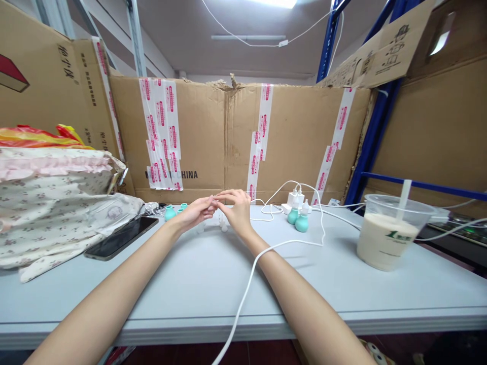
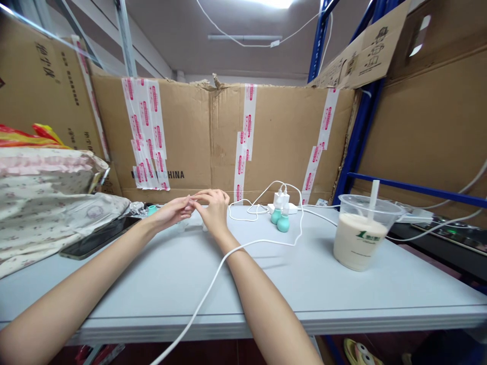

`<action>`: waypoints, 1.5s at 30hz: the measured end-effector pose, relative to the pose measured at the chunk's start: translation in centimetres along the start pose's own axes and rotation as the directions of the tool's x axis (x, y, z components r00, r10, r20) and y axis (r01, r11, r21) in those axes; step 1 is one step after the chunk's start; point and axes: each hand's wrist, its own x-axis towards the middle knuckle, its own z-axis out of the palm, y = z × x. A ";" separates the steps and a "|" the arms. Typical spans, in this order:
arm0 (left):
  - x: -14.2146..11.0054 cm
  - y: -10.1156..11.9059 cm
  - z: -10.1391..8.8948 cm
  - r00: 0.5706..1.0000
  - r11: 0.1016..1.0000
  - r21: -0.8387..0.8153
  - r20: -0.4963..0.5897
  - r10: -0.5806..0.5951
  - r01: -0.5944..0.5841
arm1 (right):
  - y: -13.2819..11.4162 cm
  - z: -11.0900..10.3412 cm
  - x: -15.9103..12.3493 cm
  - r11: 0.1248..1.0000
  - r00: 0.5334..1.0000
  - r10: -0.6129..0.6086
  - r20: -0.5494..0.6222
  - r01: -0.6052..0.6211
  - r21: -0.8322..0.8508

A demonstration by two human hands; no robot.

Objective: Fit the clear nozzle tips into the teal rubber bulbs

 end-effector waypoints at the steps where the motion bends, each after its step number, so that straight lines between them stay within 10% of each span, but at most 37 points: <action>1: 0.0 0.0 0.0 1.000 1.000 0.009 0.003 0.003 -0.003 | 0.0 0.0 0.0 1.000 1.000 0.005 -0.002 -0.005 0.009; 14: -0.2 0.5 0.0 0.999 0.991 -0.126 0.017 -0.047 0.049 | 0.0 -0.2 0.1 0.999 0.999 -0.027 -0.028 0.028 0.029; 45: 0.3 0.6 -2.0 0.981 0.979 0.119 -0.085 0.175 -0.165 | 1.0 -0.1 0.0 0.990 0.998 0.061 0.015 -0.063 0.126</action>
